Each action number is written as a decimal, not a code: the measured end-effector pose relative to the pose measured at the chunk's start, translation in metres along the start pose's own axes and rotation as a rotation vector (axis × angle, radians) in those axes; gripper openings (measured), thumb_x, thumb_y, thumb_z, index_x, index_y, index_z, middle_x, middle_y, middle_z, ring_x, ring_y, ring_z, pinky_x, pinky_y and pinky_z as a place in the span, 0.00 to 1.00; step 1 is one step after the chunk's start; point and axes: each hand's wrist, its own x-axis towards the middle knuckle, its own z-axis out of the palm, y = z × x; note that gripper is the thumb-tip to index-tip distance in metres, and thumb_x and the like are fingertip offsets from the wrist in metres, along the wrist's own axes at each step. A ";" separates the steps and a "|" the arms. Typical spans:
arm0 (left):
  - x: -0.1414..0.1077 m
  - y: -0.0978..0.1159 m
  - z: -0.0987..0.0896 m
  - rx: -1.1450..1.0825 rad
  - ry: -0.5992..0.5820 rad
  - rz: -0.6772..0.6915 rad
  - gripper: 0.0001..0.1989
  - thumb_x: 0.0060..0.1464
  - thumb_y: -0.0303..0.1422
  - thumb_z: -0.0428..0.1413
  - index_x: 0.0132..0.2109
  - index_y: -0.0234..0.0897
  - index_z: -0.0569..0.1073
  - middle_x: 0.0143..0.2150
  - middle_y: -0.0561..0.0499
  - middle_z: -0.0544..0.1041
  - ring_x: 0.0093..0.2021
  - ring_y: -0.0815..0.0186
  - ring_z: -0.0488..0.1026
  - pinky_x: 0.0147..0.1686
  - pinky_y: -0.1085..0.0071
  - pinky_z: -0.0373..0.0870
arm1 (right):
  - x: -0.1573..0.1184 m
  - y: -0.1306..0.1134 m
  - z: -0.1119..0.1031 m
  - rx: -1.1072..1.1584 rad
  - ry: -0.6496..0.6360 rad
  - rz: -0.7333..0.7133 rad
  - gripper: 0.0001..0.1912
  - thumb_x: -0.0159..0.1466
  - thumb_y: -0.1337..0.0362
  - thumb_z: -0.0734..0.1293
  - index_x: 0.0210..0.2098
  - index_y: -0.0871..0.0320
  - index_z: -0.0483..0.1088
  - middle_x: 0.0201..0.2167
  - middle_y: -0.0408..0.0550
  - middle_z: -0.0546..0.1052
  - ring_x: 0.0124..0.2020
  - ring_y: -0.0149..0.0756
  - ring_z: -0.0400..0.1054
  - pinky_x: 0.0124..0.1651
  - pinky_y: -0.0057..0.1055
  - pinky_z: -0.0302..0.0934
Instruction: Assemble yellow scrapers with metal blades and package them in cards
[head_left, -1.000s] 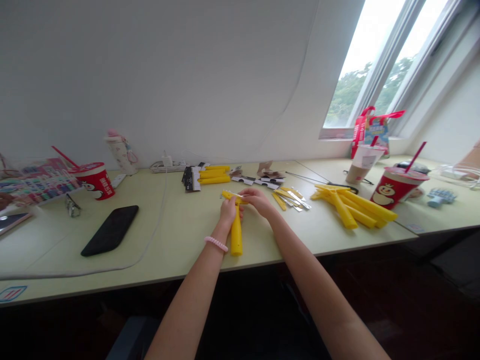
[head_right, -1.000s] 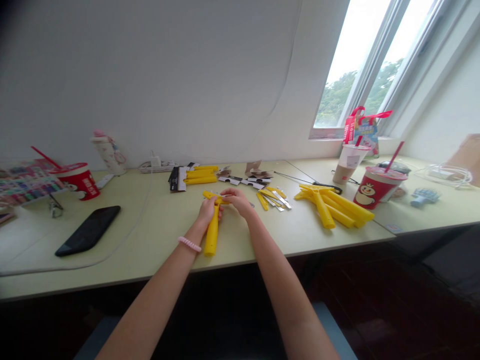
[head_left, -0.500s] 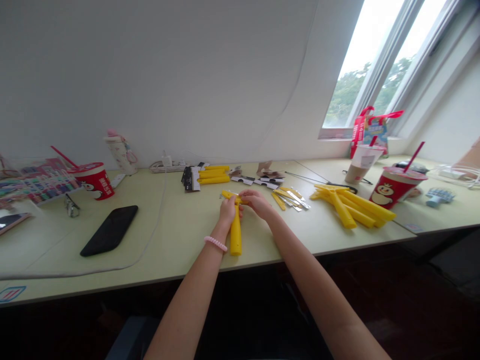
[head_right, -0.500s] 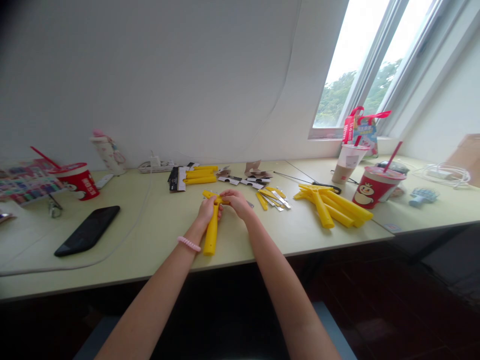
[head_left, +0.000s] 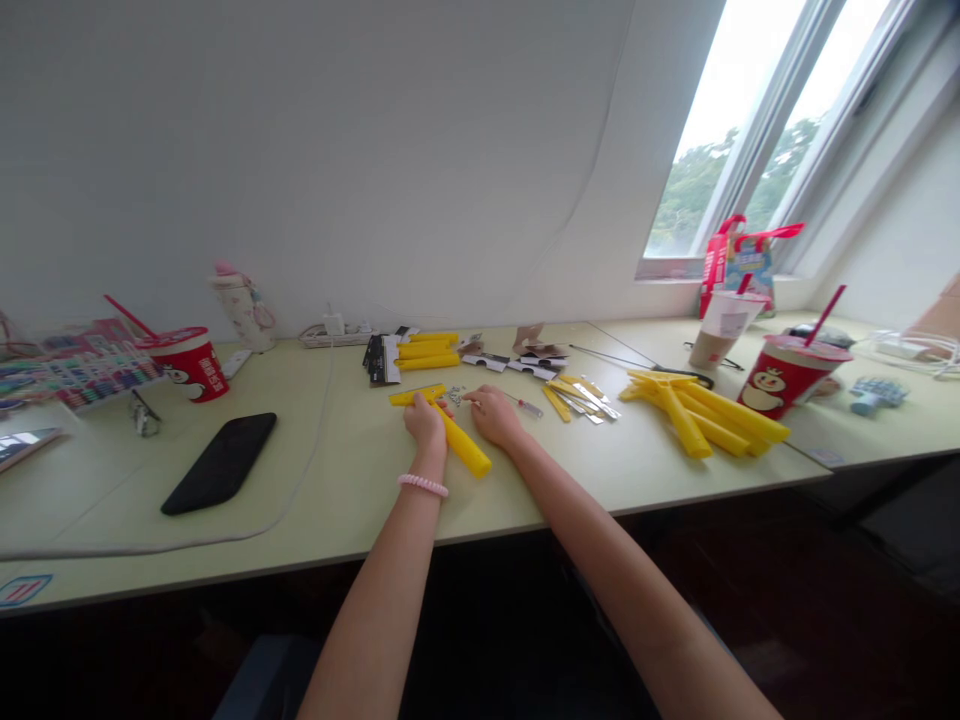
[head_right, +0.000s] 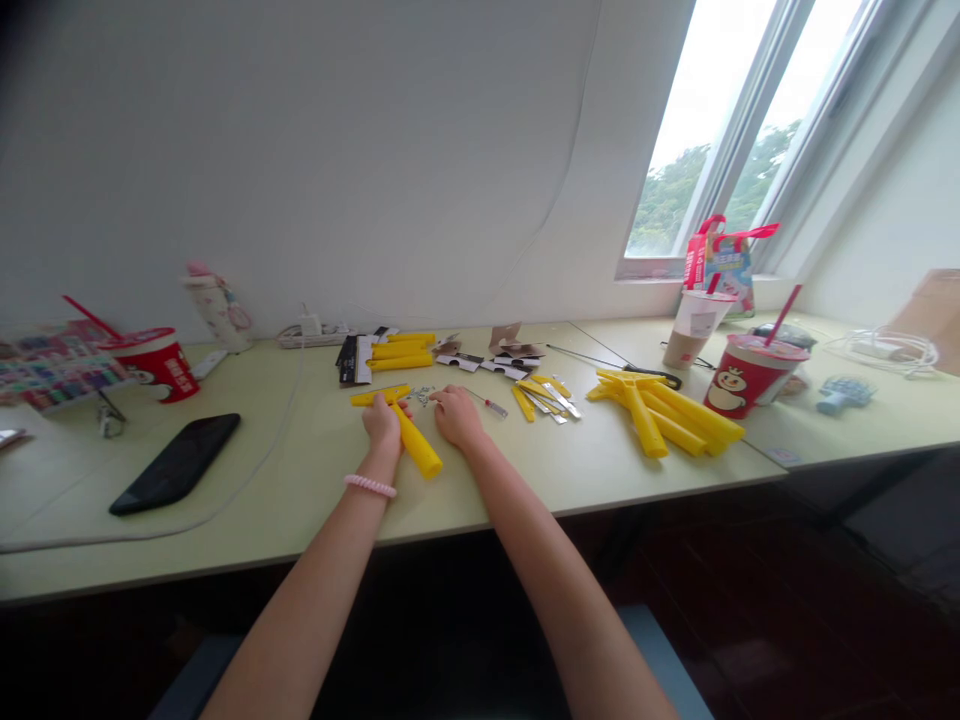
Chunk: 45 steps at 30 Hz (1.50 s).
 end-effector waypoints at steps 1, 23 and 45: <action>0.001 0.000 -0.001 0.011 0.011 -0.002 0.05 0.49 0.31 0.43 0.28 0.36 0.60 0.17 0.54 0.66 0.12 0.71 0.63 0.14 0.74 0.61 | 0.001 -0.003 0.002 -0.050 -0.022 -0.024 0.19 0.59 0.72 0.54 0.45 0.60 0.71 0.40 0.52 0.72 0.44 0.36 0.62 0.48 0.29 0.54; 0.002 -0.002 -0.001 0.066 -0.049 -0.038 0.06 0.50 0.32 0.43 0.30 0.36 0.62 0.18 0.53 0.67 0.13 0.71 0.64 0.15 0.75 0.62 | 0.017 -0.005 0.009 -0.125 -0.040 0.071 0.17 0.62 0.68 0.55 0.41 0.56 0.73 0.38 0.52 0.71 0.40 0.37 0.65 0.38 0.28 0.55; -0.003 0.001 0.000 0.101 -0.078 -0.068 0.07 0.51 0.32 0.43 0.32 0.34 0.63 0.18 0.53 0.67 0.13 0.70 0.64 0.15 0.74 0.62 | 0.017 0.011 0.006 -0.075 0.021 0.069 0.13 0.60 0.66 0.58 0.37 0.56 0.74 0.38 0.51 0.70 0.45 0.37 0.60 0.43 0.29 0.55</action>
